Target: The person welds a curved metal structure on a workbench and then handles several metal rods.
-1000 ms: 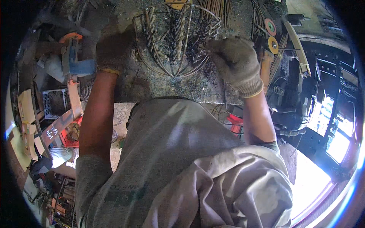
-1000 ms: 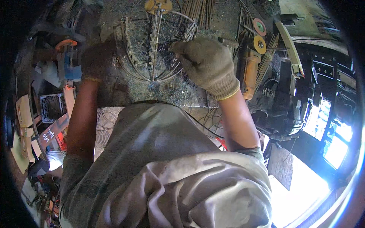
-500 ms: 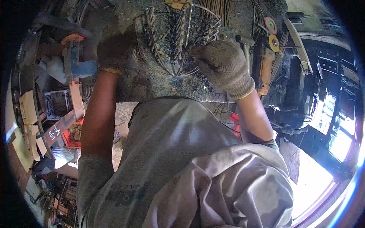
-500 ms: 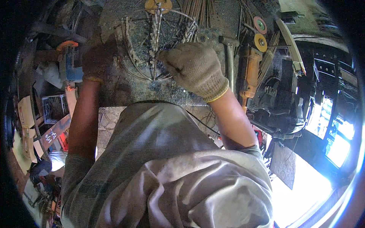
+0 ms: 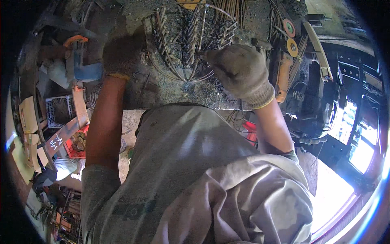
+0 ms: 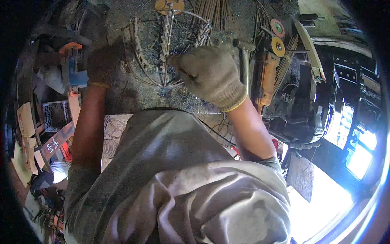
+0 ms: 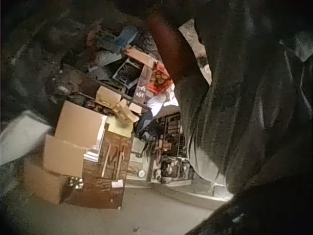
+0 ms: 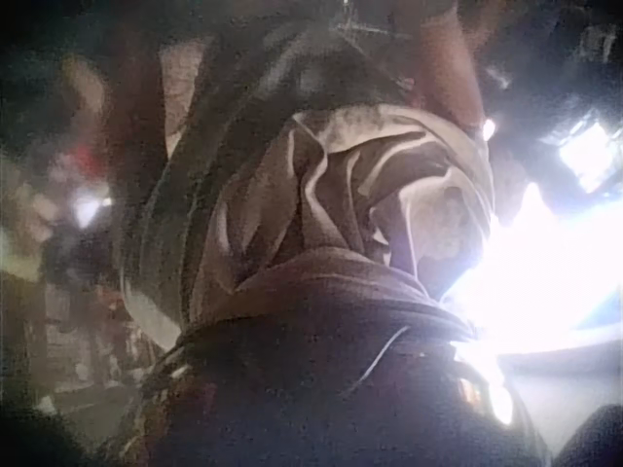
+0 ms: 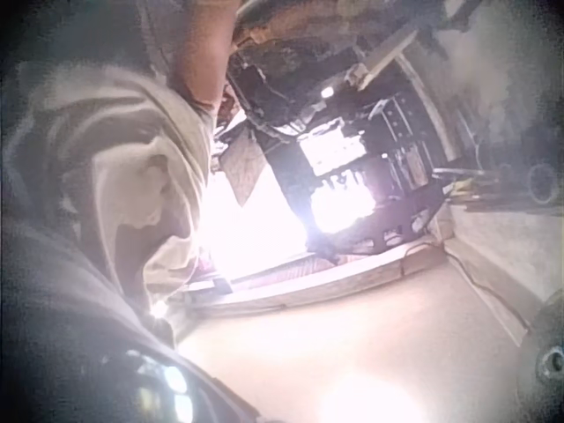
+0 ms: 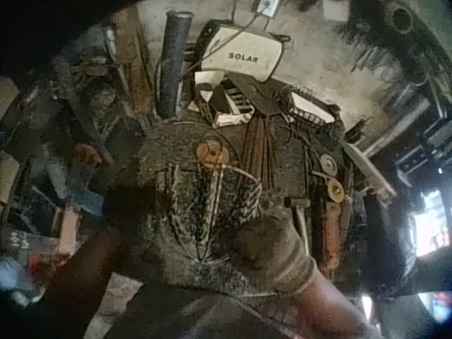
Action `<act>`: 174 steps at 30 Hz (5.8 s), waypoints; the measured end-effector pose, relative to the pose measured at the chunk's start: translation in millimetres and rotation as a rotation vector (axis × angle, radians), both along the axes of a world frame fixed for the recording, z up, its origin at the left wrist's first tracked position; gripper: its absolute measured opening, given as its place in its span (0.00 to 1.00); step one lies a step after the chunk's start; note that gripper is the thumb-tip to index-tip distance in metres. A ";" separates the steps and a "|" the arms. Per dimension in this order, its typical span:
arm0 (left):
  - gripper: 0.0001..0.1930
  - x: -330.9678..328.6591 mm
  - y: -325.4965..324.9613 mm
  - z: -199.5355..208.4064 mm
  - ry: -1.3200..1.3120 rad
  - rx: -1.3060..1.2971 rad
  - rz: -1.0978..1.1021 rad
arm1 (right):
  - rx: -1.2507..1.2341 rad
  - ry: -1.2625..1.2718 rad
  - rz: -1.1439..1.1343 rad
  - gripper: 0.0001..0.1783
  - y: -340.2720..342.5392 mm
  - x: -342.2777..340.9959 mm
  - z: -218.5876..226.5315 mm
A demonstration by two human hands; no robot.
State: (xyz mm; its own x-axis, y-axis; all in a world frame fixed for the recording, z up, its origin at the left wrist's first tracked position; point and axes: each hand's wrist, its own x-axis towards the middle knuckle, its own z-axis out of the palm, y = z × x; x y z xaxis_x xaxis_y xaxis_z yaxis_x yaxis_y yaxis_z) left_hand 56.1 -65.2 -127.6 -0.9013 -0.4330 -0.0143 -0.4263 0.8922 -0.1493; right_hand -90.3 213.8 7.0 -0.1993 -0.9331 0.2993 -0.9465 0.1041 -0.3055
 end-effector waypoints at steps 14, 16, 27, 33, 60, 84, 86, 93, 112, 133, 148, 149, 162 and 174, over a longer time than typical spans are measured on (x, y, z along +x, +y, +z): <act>0.24 -5.8 3.7 22.6 -0.115 0.136 0.085 | -0.034 -0.010 0.007 0.10 -2.8 2.2 -4.7; 0.26 6.3 -9.3 -3.0 -0.072 0.018 -0.059 | -0.055 -0.020 0.021 0.10 -9.1 4.0 -9.3; 0.29 4.3 -11.0 -10.7 0.098 -0.043 -0.026 | 0.006 -0.002 -0.022 0.11 -2.1 6.9 -5.3; 0.27 0.5 -2.8 8.5 -0.088 0.030 -0.002 | 0.000 0.030 -0.041 0.11 2.7 -0.1 -7.2; 0.29 0.8 -6.5 3.1 -0.110 0.142 0.024 | -0.060 -0.228 -0.290 0.09 11.0 33.1 -28.3; 0.36 4.1 -17.8 -30.6 0.497 0.041 -0.036 | -0.025 -0.385 -0.395 0.08 6.1 48.6 -23.3; 0.36 7.2 -38.7 -58.3 0.460 0.065 -0.037 | -0.014 -0.375 -0.415 0.08 10.2 45.1 -23.3; 0.37 -6.4 -13.5 -17.5 0.434 0.234 0.065 | -0.055 -0.506 -0.436 0.09 26.1 55.6 -32.8; 0.38 -10.0 -16.7 -15.5 0.108 0.276 0.237 | -0.021 -0.521 -0.480 0.09 29.7 59.4 -39.7; 0.40 -8.9 -18.8 -12.1 0.345 0.345 0.197 | -0.127 -0.437 -0.409 0.09 14.7 64.6 -46.7; 0.43 -6.0 -27.5 -26.1 0.211 0.290 0.135 | -0.136 -0.442 -0.374 0.08 22.8 73.4 -56.5; 0.44 -7.4 -24.8 -23.4 0.255 0.286 0.138 | -0.136 -0.437 -0.378 0.08 21.5 72.9 -57.9; 0.45 -7.8 -32.1 -39.8 0.459 0.448 0.159 | -0.172 -0.397 -0.391 0.07 23.9 76.7 -67.5; 0.42 -14.6 -23.7 -20.3 0.326 0.343 0.214 | -0.144 -0.367 -0.872 0.10 85.9 44.2 -63.9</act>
State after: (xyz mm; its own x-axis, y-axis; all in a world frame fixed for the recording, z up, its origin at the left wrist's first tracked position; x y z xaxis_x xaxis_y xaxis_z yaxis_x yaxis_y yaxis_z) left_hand 41.5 -88.9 -147.9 -0.7740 -0.6282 0.0794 -0.5804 0.7540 0.3075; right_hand -46.1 299.7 -56.9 -0.9108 -0.3711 0.1806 -0.3965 0.6653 -0.6326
